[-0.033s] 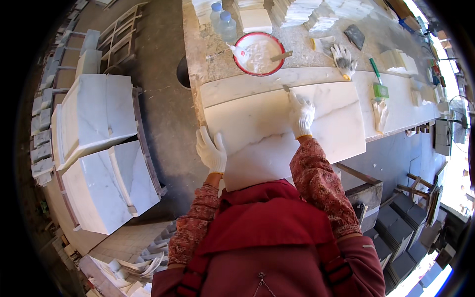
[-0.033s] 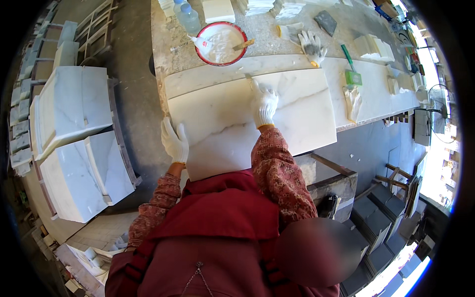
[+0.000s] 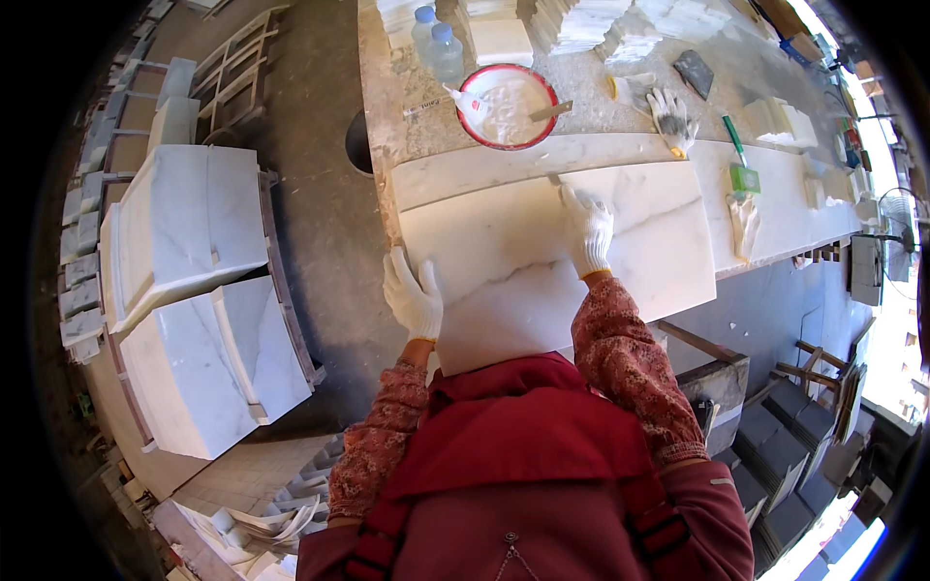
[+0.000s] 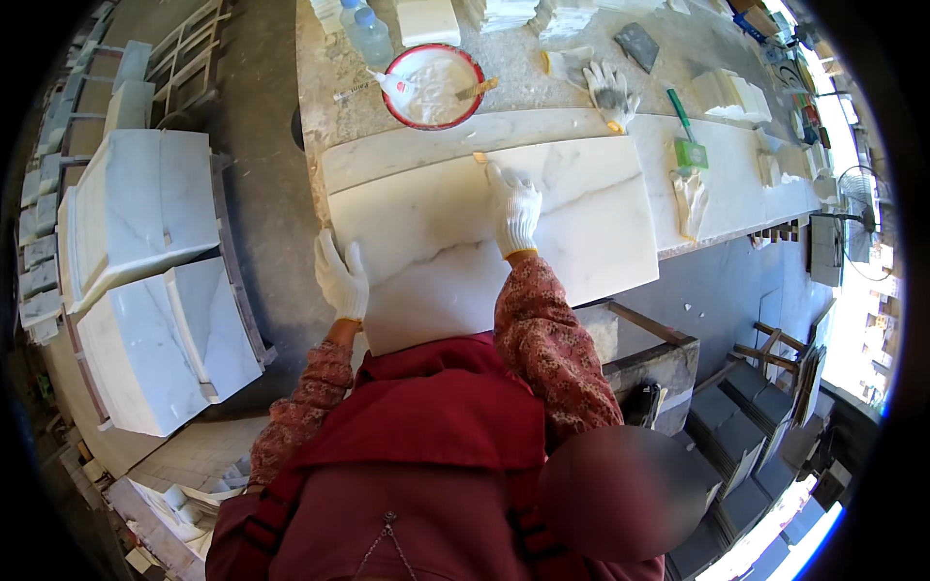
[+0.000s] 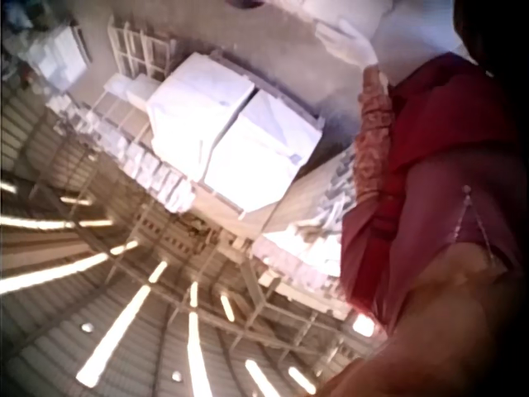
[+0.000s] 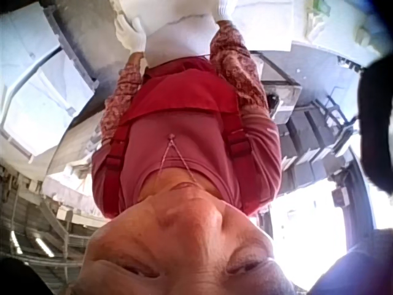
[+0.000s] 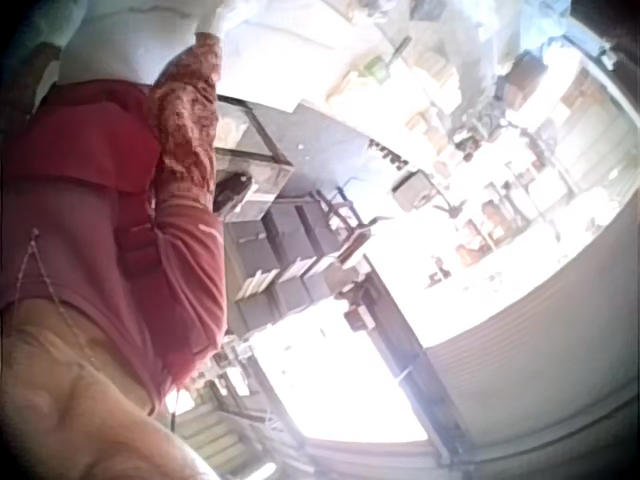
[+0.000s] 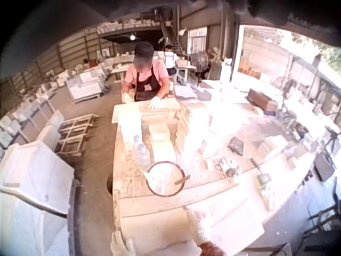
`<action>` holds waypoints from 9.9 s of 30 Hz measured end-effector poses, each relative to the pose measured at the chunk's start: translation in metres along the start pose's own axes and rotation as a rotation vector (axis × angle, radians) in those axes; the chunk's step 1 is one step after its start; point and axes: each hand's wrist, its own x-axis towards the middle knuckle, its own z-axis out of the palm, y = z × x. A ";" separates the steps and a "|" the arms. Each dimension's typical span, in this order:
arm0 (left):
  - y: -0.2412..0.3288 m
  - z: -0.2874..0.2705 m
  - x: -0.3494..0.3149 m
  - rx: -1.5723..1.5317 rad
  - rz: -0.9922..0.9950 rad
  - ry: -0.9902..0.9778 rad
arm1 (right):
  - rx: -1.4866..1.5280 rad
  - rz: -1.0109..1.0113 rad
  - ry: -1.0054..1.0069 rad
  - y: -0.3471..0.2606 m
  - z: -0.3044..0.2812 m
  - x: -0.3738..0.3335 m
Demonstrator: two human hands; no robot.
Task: The person scoops a white paste from a bowl with a putty knife and applies it to surface imperfections on large white rectangular panels. They smooth the paste over the defects, then place the treated panels onto a nearby stack. The process is repeated for multiple panels.
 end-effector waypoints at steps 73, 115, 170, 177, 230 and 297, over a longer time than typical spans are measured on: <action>0.098 -0.043 -0.065 -0.637 0.889 -0.708 | 0.833 0.841 -0.004 0.045 -0.108 -0.221; -0.011 0.021 0.095 0.492 0.000 -0.098 | 0.707 0.200 -0.034 -0.058 -0.025 -0.010; 0.002 0.028 0.051 0.180 0.038 -0.038 | -0.371 -0.122 -0.068 0.007 -0.024 0.052; 0.010 0.025 0.059 0.149 0.037 -0.058 | -0.162 -0.236 -0.269 -0.115 -0.018 -0.034; -0.090 -0.074 -0.035 -0.184 1.302 -0.744 | 1.787 1.231 0.401 -0.091 -0.099 -0.402; -0.016 -0.077 -0.021 -0.069 1.006 -0.843 | -0.400 0.343 0.182 0.119 -0.070 -0.013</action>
